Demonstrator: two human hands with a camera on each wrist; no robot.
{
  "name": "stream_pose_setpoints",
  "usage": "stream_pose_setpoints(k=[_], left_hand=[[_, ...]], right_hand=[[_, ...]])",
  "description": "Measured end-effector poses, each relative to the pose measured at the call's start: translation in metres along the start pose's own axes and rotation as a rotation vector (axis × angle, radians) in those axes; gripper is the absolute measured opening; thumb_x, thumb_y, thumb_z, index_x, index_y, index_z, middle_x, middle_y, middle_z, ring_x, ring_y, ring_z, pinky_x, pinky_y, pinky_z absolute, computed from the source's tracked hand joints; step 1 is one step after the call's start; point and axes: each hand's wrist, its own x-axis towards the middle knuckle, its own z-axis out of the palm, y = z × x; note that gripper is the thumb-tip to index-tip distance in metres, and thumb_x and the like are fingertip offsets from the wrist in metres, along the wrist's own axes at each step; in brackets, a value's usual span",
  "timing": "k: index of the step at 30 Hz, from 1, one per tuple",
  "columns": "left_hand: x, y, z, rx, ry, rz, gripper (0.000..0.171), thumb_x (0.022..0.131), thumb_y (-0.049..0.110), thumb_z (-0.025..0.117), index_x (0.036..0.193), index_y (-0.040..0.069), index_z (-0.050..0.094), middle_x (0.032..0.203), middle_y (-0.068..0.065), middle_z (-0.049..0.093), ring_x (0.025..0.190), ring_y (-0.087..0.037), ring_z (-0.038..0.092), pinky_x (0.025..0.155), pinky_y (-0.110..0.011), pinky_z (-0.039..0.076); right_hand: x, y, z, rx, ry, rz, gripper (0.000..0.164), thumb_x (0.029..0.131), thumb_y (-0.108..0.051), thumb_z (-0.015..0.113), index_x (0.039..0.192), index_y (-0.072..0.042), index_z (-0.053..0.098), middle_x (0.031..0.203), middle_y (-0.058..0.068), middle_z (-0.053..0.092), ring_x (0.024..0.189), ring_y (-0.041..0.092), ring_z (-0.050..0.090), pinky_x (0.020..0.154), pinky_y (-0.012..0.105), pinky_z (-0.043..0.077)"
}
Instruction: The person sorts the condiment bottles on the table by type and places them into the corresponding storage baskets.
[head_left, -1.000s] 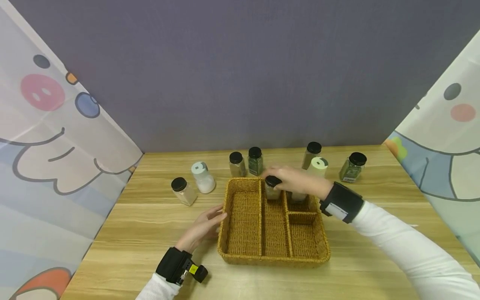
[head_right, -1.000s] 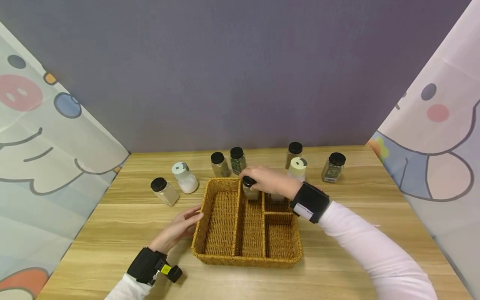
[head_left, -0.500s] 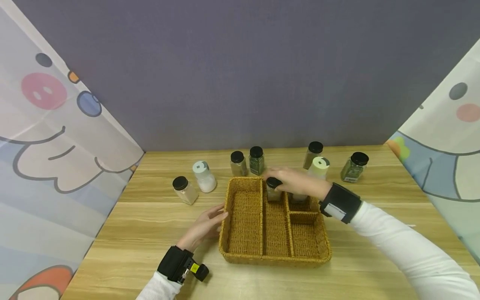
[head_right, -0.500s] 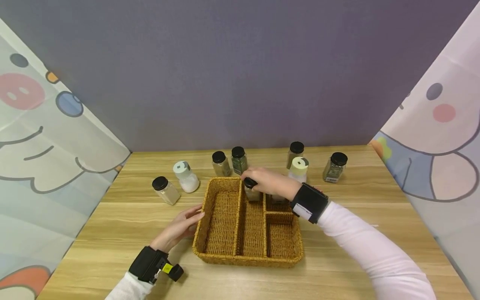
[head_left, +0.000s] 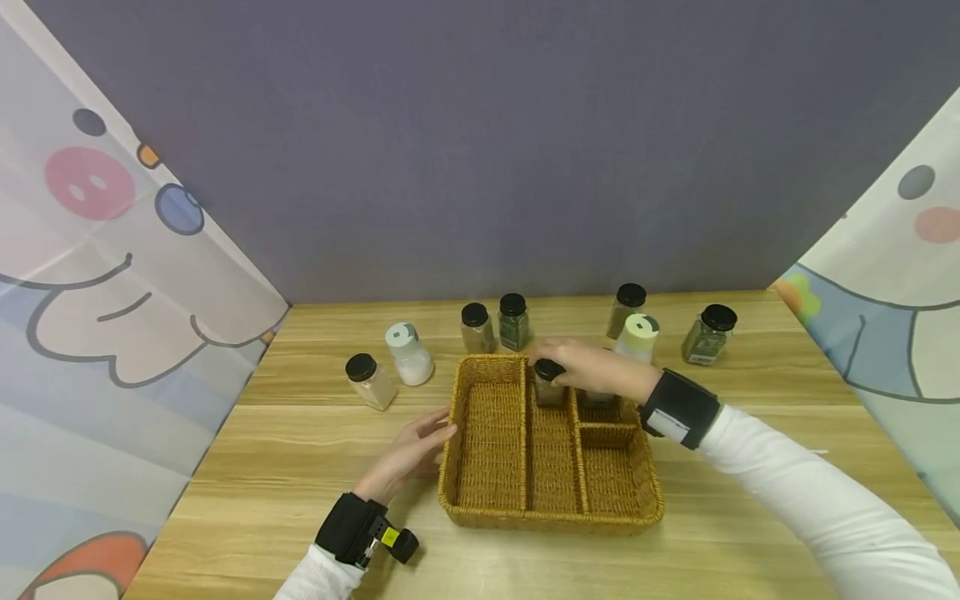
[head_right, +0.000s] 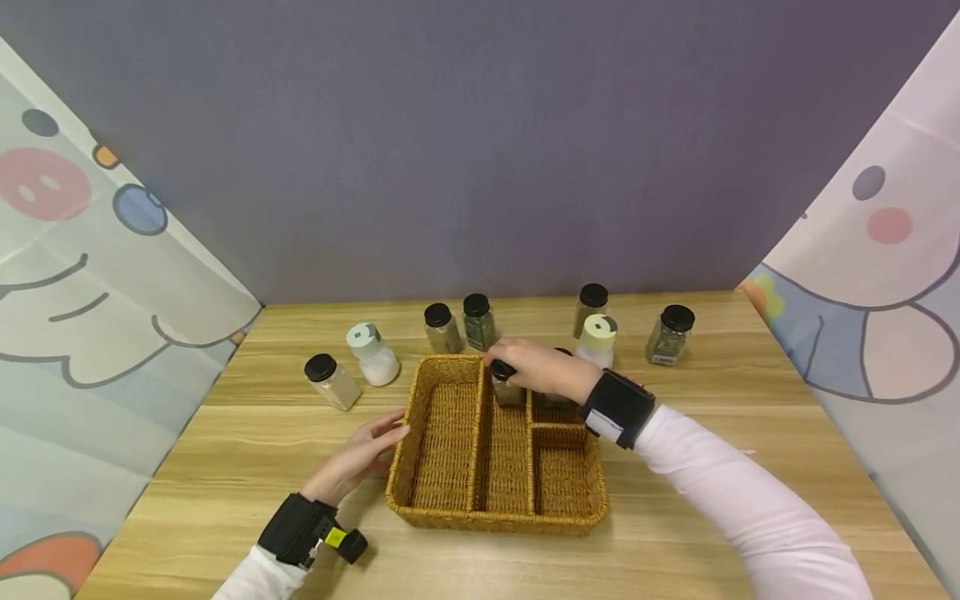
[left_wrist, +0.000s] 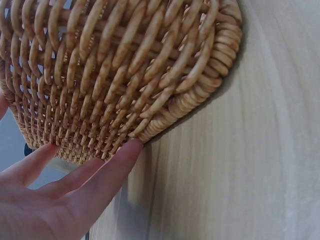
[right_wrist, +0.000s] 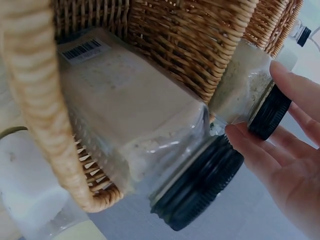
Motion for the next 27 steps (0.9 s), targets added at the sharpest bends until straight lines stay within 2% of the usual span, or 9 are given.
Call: stream_pose_setpoints(k=[6,15,27], left_hand=[[0.0001,-0.0001,0.0,0.017,0.009,0.0,0.067,0.087,0.032,0.055,0.137,0.0,0.026,0.133,-0.03,0.031,0.113,-0.041,0.043,0.086,-0.047,0.044],[-0.0003,-0.0015,-0.0008,0.023,-0.003,0.011,0.07,0.085,0.036,0.056,0.138,0.001,0.025,0.134,-0.028,0.032,0.113,-0.037,0.044,0.083,-0.042,0.047],[-0.0006,-0.0018,-0.001,0.021,0.006,0.012,0.071,0.085,0.036,0.057,0.138,0.001,0.026,0.134,-0.028,0.033,0.116,-0.038,0.041,0.086,-0.044,0.045]], right_hand=[[-0.0001,0.0017,0.0034,-0.004,-0.024,0.042,0.04,0.073,0.0,0.068,0.111,0.0,0.054,0.123,0.022,0.047,0.109,0.035,0.049,0.088,0.04,0.045],[-0.0006,-0.0008,0.0025,0.01,-0.047,0.078,0.041,0.075,-0.002,0.067,0.113,-0.001,0.054,0.127,0.022,0.044,0.107,0.035,0.05,0.086,0.039,0.046],[0.0024,0.0009,0.0027,0.031,-0.042,0.106,0.041,0.076,-0.001,0.066,0.114,0.0,0.053,0.122,0.019,0.049,0.109,0.034,0.048,0.088,0.041,0.045]])
